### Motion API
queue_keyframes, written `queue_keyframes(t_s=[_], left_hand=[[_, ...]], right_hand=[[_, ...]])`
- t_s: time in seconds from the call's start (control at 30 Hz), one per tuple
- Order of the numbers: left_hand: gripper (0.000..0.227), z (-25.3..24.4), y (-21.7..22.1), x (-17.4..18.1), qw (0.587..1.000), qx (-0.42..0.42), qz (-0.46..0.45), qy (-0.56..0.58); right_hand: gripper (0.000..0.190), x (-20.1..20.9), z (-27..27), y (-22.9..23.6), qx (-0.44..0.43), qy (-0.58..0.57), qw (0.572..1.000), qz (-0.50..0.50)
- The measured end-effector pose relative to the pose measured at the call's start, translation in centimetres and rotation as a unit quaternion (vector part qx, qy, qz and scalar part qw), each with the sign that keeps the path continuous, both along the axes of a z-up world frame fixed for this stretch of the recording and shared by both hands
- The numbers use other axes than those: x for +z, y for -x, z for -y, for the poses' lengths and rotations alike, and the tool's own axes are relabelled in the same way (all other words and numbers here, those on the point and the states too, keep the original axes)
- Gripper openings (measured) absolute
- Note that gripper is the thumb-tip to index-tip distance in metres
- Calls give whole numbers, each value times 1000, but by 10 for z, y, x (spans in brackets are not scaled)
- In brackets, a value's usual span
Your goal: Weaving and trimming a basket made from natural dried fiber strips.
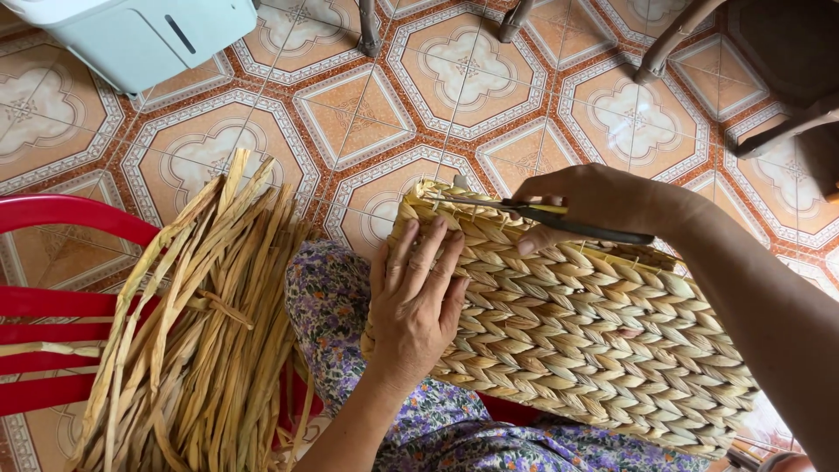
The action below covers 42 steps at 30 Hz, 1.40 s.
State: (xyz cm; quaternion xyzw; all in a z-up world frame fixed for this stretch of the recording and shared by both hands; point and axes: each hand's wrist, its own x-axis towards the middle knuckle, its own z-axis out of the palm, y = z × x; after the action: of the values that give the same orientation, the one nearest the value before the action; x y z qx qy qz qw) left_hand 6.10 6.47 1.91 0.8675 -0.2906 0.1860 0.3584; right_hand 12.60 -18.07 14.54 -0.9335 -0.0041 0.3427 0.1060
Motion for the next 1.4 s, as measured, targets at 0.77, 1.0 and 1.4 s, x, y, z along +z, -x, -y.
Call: queue_keyframes(t_s=[0.77,1.0,1.4], left_hand=[[44,1,-9,-19,998,5,59,-34],[46,-5,-10,-28,997,13,61,-35],[52,-14,-10,-22,994,1,62,-91]], right_hand=[[47,0,1,28,-52,-12,984,170],[64,62,122,120,-147,-151,933,291],[54,-42,281,357,-364,23,920,143]])
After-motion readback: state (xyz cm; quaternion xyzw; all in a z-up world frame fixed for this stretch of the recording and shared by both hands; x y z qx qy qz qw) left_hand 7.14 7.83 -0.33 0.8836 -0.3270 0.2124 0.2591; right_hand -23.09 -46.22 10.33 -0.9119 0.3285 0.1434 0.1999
